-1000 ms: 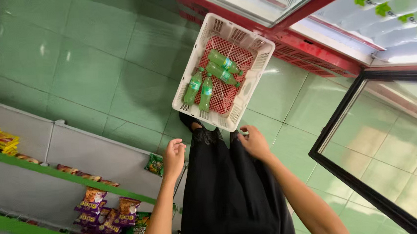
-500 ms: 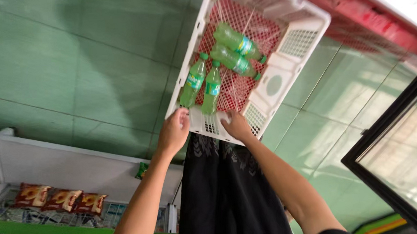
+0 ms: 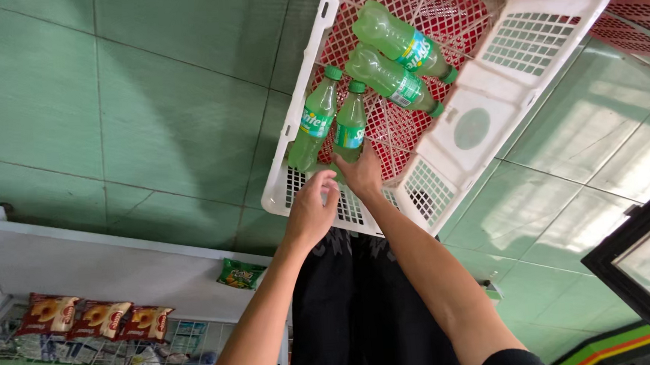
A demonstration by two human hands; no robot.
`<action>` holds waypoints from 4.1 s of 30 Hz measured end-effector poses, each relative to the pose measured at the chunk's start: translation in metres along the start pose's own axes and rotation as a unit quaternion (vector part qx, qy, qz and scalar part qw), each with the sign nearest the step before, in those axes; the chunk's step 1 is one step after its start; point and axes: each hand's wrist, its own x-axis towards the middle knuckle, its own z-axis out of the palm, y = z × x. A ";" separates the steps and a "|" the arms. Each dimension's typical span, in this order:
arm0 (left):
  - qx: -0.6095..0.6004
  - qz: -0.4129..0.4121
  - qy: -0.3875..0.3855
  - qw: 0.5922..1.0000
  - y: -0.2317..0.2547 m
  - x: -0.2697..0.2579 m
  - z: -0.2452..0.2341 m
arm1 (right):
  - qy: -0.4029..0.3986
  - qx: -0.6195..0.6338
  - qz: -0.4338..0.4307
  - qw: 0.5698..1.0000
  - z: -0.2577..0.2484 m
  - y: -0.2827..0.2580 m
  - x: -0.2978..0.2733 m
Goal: The person repeatedly takes green Sprite bottles from a white basket and places them into a glass-door beverage refrigerator. They arrange the bottles on the middle shelf among other sodas, then return to the basket for more bottles and repeat the process.
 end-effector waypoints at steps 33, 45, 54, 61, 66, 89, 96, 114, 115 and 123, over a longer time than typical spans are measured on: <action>-0.012 0.196 0.002 0.981 0.382 -0.328 0.160 | 0.090 0.223 -0.232 0.943 -0.525 0.029 -0.406; -0.013 0.334 -0.102 0.937 0.491 -0.473 0.291 | 0.208 0.309 -0.239 0.897 -0.694 0.110 -0.537; 0.024 0.436 -0.112 0.893 0.583 -0.479 0.301 | 0.264 0.337 -0.269 0.863 -0.759 0.092 -0.543; -0.014 0.450 -0.082 0.889 0.670 -0.446 0.275 | 0.299 0.298 -0.311 0.852 -0.820 0.013 -0.515; -0.019 0.505 -0.045 0.861 0.752 -0.409 0.240 | 0.336 0.259 -0.308 0.851 -0.876 -0.062 -0.487; -0.056 0.611 -0.006 0.790 1.023 -0.318 0.138 | 0.314 0.242 -0.493 0.774 -1.023 -0.220 -0.363; -0.094 0.617 0.031 0.781 1.064 -0.298 0.143 | 0.228 0.317 -0.488 0.780 -1.035 -0.198 -0.326; -0.123 0.615 0.254 0.736 1.147 -0.213 0.136 | 0.154 0.355 -0.432 0.815 -1.042 -0.154 -0.271; -0.127 0.617 0.245 0.737 1.153 -0.204 0.134 | 0.154 0.361 -0.428 0.814 -1.042 -0.153 -0.269; -0.121 0.694 0.141 0.696 1.178 -0.136 0.120 | 0.148 0.360 -0.399 0.831 -1.041 -0.146 -0.266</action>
